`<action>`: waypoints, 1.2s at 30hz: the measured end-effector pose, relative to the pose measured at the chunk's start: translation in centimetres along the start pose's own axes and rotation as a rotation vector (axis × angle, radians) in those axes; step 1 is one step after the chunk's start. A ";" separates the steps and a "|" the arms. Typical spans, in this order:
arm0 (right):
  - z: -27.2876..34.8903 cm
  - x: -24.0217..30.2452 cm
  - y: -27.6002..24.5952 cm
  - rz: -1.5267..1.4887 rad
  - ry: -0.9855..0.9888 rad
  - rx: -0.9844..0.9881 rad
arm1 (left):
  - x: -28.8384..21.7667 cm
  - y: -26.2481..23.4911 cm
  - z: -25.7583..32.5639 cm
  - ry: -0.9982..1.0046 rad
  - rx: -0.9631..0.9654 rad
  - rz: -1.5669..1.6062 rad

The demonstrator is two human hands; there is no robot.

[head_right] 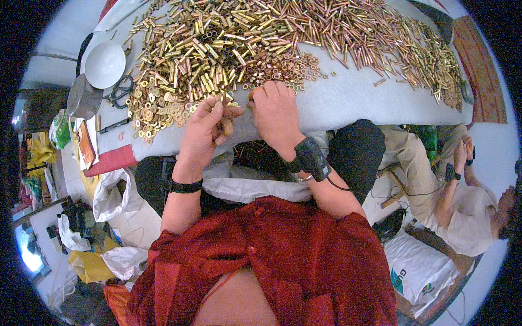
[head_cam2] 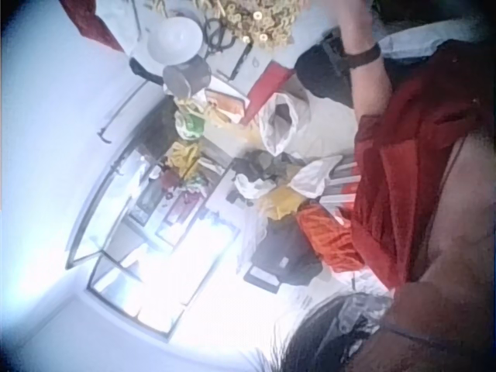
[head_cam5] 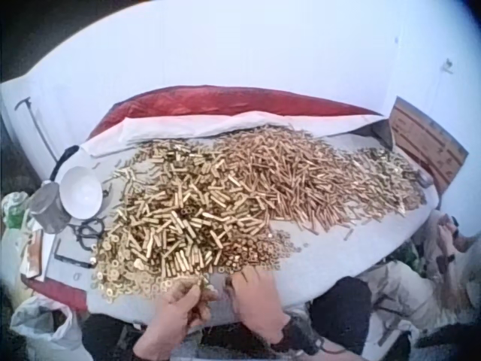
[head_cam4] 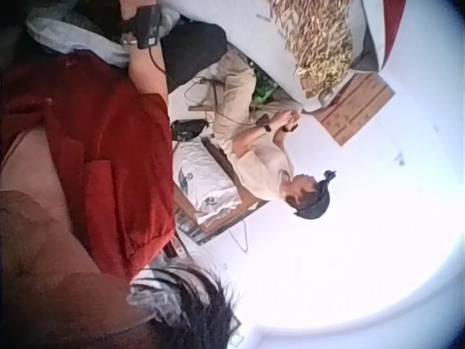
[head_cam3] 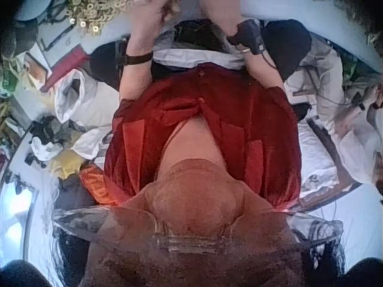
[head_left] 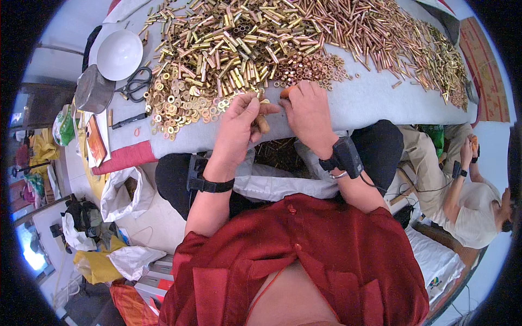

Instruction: Manually assembling metal connector components by placing washers/rings onto cylindrical terminals.

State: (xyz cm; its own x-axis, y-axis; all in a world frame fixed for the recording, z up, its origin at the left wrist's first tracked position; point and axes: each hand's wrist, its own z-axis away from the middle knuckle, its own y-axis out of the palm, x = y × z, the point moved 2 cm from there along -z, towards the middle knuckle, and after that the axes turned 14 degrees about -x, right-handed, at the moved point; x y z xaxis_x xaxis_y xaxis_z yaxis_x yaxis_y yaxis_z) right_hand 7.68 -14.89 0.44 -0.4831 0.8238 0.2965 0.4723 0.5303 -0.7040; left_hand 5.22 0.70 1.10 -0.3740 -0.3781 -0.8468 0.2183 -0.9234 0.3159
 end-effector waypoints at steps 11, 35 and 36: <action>0.2 -0.8 0.2 -0.054 0.031 -0.105 | 0.9 1.2 0.3 0.105 -0.010 -0.196; 2.2 -1.7 -3.9 -0.067 0.306 -0.119 | 3.1 2.6 0.9 0.073 0.167 -0.205; 1.6 -2.2 -3.5 0.048 0.314 -0.020 | 3.1 2.5 0.9 0.074 0.167 -0.205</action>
State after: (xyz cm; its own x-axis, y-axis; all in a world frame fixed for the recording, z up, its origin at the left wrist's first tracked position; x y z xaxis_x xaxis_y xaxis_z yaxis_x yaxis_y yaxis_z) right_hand 5.90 -18.92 1.19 -0.2104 0.8677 0.4503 0.5045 0.4909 -0.7102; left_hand 3.79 -2.89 -0.38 -0.3269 -0.1823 -0.9273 -0.0093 -0.9806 0.1960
